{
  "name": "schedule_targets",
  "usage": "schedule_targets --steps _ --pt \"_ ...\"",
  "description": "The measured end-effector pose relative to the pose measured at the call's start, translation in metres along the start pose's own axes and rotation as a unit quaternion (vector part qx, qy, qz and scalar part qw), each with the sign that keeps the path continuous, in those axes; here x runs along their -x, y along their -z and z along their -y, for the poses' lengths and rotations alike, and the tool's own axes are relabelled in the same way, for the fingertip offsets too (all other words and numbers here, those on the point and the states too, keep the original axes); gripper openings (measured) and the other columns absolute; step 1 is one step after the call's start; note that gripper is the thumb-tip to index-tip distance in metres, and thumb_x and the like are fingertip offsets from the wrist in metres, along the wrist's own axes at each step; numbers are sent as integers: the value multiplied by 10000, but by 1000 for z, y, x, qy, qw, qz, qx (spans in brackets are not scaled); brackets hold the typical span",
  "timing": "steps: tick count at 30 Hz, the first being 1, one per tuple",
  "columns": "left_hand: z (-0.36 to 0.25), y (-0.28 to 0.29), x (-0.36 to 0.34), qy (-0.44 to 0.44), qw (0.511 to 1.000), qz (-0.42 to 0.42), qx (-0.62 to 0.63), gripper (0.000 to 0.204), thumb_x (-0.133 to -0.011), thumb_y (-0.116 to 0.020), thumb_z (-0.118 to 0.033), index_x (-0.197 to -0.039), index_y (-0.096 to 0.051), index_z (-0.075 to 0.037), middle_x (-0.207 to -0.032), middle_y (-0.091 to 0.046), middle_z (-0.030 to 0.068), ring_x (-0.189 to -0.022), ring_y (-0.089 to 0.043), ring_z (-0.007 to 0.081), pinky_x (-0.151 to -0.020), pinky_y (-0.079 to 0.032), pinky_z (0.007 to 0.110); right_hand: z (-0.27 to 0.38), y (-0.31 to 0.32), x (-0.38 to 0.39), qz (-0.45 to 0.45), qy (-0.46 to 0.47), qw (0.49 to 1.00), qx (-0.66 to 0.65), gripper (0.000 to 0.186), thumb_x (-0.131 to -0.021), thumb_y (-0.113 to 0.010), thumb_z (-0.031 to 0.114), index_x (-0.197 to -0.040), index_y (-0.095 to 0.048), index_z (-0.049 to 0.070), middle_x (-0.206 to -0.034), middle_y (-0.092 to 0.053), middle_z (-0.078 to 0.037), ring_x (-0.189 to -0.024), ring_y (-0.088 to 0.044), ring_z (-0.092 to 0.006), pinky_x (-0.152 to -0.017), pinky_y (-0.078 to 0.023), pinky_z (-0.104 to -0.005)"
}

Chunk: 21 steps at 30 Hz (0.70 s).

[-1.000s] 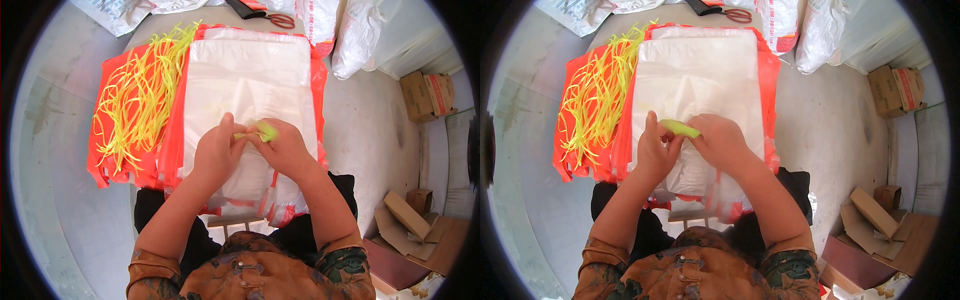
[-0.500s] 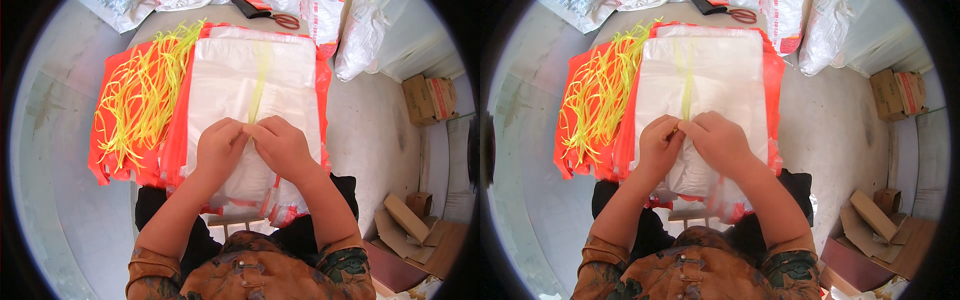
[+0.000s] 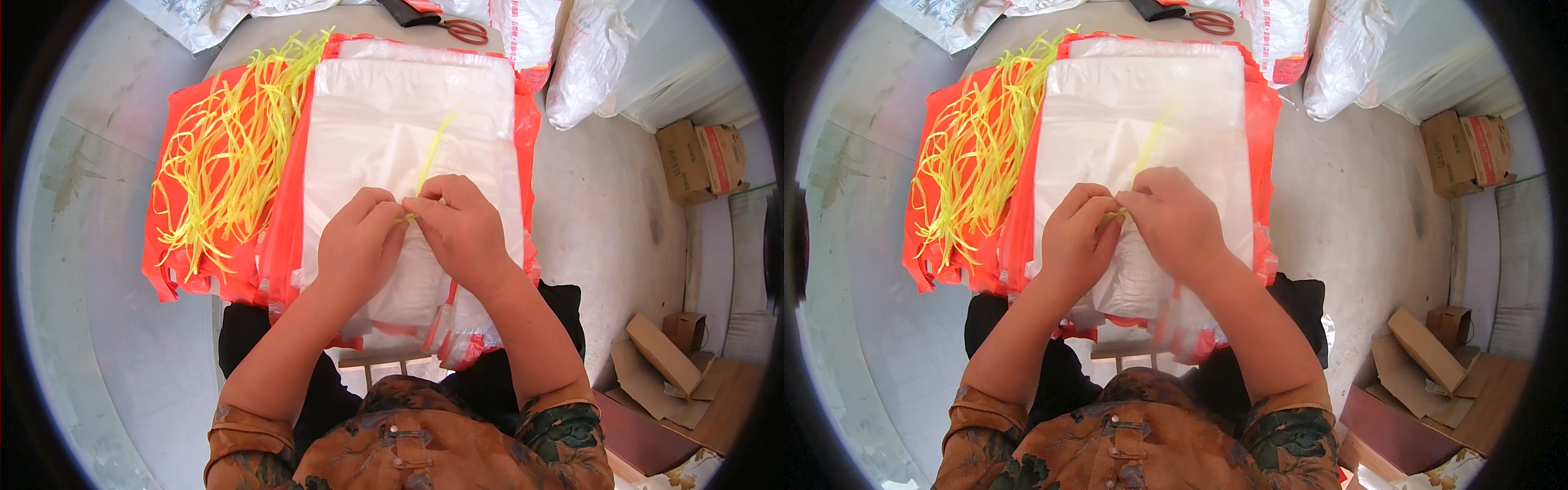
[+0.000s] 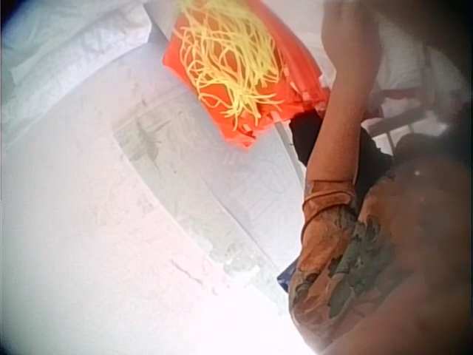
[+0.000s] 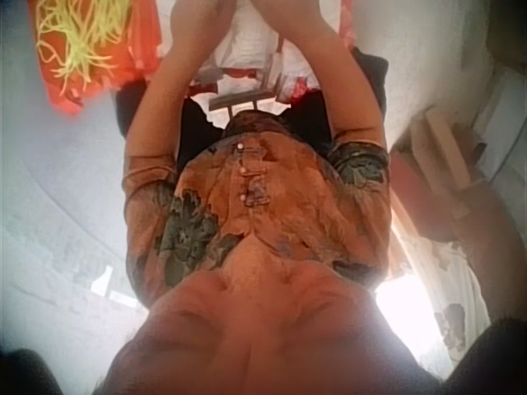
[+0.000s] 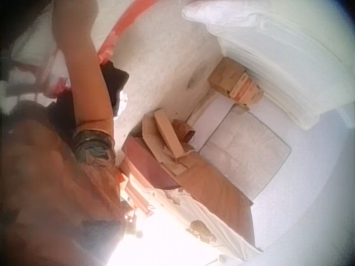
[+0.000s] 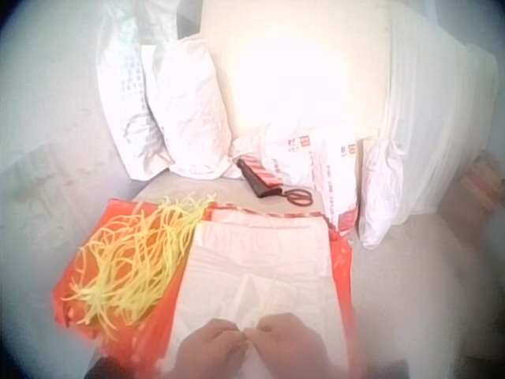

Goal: The person folds white plastic bags into rectangular shapes and secures them with yellow twist ties. They repeat this process for multiple bags, placing each finished bundle into a white sack on the floor.

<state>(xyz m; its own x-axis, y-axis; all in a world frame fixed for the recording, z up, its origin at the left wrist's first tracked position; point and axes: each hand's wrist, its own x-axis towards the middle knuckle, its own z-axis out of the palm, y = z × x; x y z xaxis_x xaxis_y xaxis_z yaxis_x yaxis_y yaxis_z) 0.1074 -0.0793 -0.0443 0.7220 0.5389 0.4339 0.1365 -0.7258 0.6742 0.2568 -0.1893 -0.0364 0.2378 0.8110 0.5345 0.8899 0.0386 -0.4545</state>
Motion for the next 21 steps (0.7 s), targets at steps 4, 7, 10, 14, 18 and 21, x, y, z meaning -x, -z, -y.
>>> schedule_targets --steps 4,7,10,14,18,21 --pt "1 -2 -1 -19 1000 -3 3 214 -831 -764 6 -1021 -685 -49 -1002 -677 105 -872 -683 329 -718 -552 424 -5 -1 0 -9 -16 999 -47 243 -859 -751 59 -1098 -748 101 -991 -712 -61 -938 -678 -266 -743 -573 -391" --pt "2 -2 0 -13 1000 -6 5 205 -834 -754 20 -1017 -685 -43 -988 -677 115 -866 -681 336 -717 -550 424 0 1 -3 2 -52 996 -77 286 -851 -763 64 -1135 -732 88 -954 -723 -78 -950 -682 -281 -771 -568 -403" --pt "4 -3 0 7 1000 -9 19 181 -840 -747 26 -1001 -688 -33 -971 -676 124 -856 -679 342 -717 -549 421 9 10 -7 52 -140 980 -133 323 -851 -758 62 -1171 -713 72 -945 -725 -98 -948 -681 -294 -803 -557 -410" --pt "8 -2 -1 0 1000 -3 31 160 -869 -731 64 -1012 -695 0 -985 -671 132 -726 -650 274 -638 -517 354 18 22 -15 131 -318 895 -285 262 -891 -711 2 -1152 -697 26 -976 -700 -74 -905 -649 -215 -851 -534 -342" --pt "6 -3 -3 25 998 -7 60 137 -852 -739 31 -977 -702 -10 -945 -676 132 -834 -678 339 -706 -540 405 8 27 -14 173 -256 907 -286 247 -920 -678 5 -1164 -706 31 -975 -698 -51 -940 -635 -200 -867 -526 -339" --pt "8 -4 -3 26 998 -6 60 136 -857 -735 35 -981 -704 -10 -942 -676 133 -835 -678 338 -705 -538 401 2 26 -12 204 -175 941 -208 236 -955 -643 21 -1174 -723 56 -1057 -731 -50 -1067 -640 -192 -942 -516 -328"
